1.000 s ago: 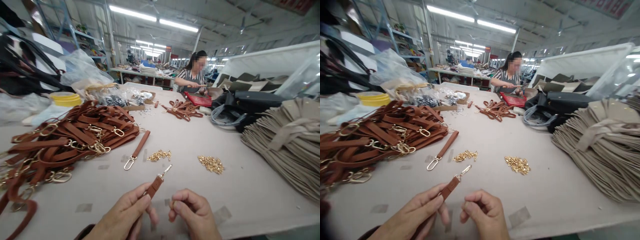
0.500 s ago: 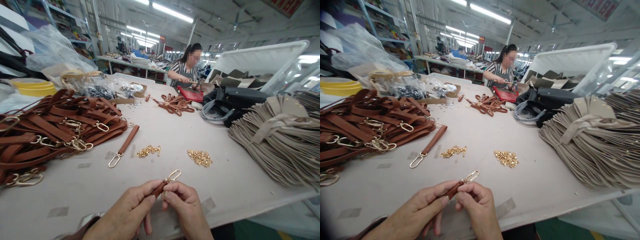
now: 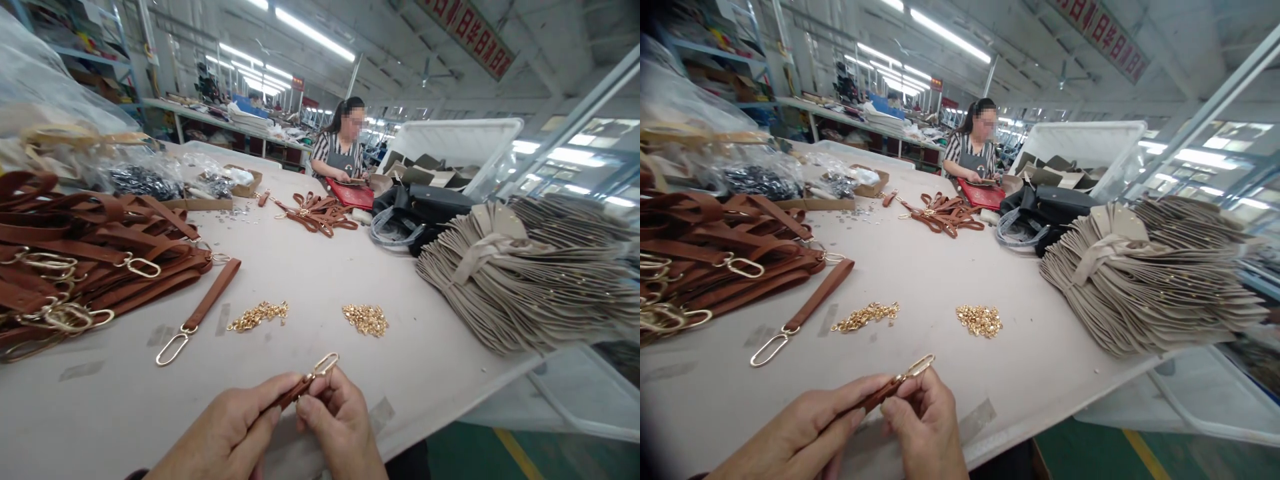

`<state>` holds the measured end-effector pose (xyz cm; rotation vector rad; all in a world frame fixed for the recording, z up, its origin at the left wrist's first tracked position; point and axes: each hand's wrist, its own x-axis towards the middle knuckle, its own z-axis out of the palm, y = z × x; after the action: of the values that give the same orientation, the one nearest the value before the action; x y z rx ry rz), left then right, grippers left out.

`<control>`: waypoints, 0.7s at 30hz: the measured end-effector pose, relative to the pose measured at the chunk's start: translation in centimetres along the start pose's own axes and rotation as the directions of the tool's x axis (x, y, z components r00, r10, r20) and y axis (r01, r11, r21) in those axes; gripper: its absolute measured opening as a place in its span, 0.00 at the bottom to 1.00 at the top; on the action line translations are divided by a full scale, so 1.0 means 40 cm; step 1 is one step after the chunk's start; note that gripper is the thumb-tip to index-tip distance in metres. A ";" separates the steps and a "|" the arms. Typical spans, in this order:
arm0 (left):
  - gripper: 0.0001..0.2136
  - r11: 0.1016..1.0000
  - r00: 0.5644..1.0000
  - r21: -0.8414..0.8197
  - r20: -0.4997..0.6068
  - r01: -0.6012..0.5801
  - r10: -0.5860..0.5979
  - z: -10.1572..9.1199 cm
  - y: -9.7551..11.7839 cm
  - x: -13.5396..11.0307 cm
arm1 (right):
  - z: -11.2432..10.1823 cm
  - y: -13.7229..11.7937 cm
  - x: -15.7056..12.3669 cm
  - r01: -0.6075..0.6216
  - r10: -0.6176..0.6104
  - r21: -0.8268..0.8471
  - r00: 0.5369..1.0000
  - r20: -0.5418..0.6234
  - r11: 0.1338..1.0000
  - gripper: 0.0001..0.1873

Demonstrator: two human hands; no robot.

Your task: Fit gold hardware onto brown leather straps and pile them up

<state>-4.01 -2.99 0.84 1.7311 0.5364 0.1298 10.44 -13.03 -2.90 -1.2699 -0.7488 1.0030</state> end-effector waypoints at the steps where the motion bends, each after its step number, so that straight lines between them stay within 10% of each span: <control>1: 0.18 1.000 1.000 0.020 0.008 -0.013 0.013 -0.001 0.005 0.002 | -0.001 -0.004 0.001 0.004 -0.004 -0.014 1.000 -0.009 1.000 0.17; 8: 0.17 0.997 0.997 0.004 -0.012 -0.077 0.077 0.003 0.022 0.052 | -0.026 -0.043 0.023 0.061 -0.071 -0.154 0.995 -0.063 0.986 0.15; 11: 0.19 0.981 0.997 -0.190 -0.069 -0.034 0.021 0.004 0.019 0.087 | -0.088 -0.062 0.051 0.060 -0.145 -0.460 0.977 -0.153 0.886 0.14; 15: 0.23 0.953 0.988 -0.295 -0.115 0.065 -0.103 -0.006 0.004 0.108 | -0.189 -0.072 0.105 0.093 -0.384 -0.928 0.921 -0.056 0.360 0.11; 18: 0.23 0.935 0.976 -0.341 -0.149 0.100 -0.159 -0.014 -0.001 0.107 | -0.229 -0.064 0.138 0.050 -0.394 -0.997 0.916 0.072 -0.065 0.12; 21: 0.20 0.902 0.966 -0.414 -0.160 0.122 -0.204 -0.019 0.008 0.108 | -0.234 -0.055 0.157 0.023 -0.342 -0.957 0.931 0.126 -0.290 0.12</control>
<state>-0.39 -0.53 0.47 1.2706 0.7465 0.2773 21.76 -11.14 -2.81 -2.5042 -1.7204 -0.4738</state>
